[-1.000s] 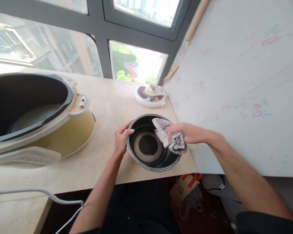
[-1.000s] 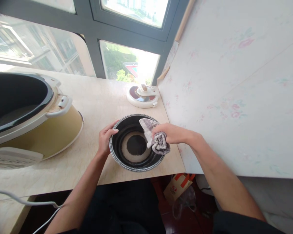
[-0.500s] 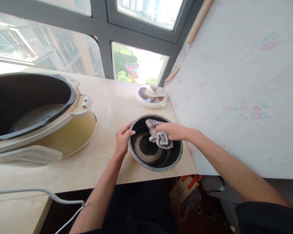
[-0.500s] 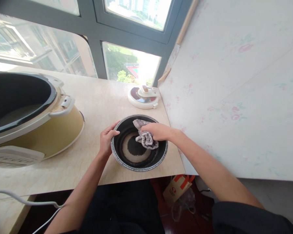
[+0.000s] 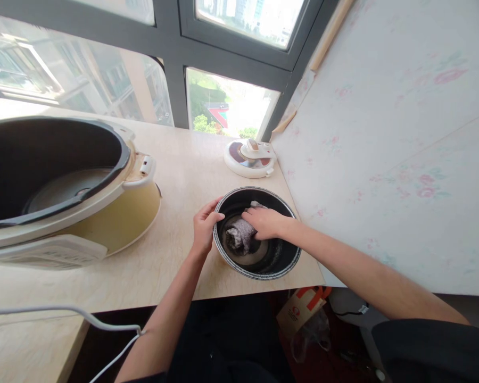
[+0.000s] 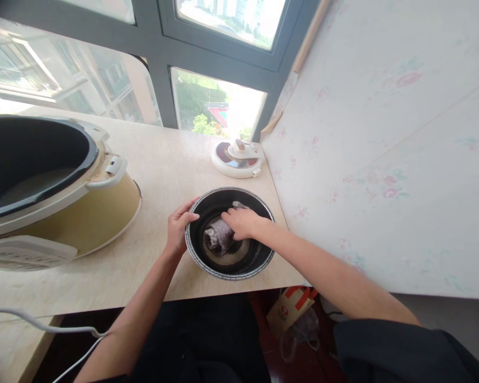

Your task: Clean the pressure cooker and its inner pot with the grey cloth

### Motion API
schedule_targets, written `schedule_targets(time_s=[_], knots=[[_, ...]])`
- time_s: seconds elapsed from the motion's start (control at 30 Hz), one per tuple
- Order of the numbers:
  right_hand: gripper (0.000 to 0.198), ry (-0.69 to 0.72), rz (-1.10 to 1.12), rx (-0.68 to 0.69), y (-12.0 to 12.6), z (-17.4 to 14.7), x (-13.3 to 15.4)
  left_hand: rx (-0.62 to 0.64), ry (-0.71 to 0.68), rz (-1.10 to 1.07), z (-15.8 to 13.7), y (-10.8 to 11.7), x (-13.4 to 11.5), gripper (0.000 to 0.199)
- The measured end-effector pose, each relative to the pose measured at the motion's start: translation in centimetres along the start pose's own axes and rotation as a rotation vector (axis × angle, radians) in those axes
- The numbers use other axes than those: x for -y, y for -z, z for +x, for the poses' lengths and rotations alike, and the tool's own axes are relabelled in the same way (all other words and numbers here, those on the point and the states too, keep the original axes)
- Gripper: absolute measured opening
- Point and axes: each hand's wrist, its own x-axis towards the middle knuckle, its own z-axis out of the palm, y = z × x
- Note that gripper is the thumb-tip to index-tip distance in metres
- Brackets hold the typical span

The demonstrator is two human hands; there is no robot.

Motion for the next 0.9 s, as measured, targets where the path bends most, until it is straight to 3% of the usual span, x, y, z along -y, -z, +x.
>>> schedule_targets(time_s=[0.2,0.3,0.37,0.47,0.57,0.7,0.9], knots=[[0.064,-0.321,0.314,0.204,-0.1,-1.1,-0.5,-0.028,-0.009,0.027,-0.2,-0.3,-0.2,0.038],[0.068,-0.328,0.601,0.341,-0.4,-1.8,-0.7,-0.044,0.002,0.023,-0.3,-0.4,-0.1,0.036],[0.068,-0.250,0.715,0.371,-0.8,-1.8,-0.3,-0.054,0.003,0.023,-0.3,-0.4,-0.1,0.036],[0.063,-0.061,0.767,0.301,-1.3,-0.9,1.1,-0.057,0.006,0.026,-0.4,-0.5,0.0,0.037],[0.059,-0.024,0.753,0.245,-1.3,0.4,3.0,-0.064,0.024,0.030,-0.3,-0.5,-0.1,0.037],[0.047,-0.120,0.676,0.114,-0.7,1.6,5.1,-0.056,0.051,0.018,-0.3,-0.4,-0.3,0.036],[0.049,-0.390,0.421,-0.047,-0.7,2.1,5.8,-0.011,0.040,0.028,-0.3,-0.4,-0.6,0.036]])
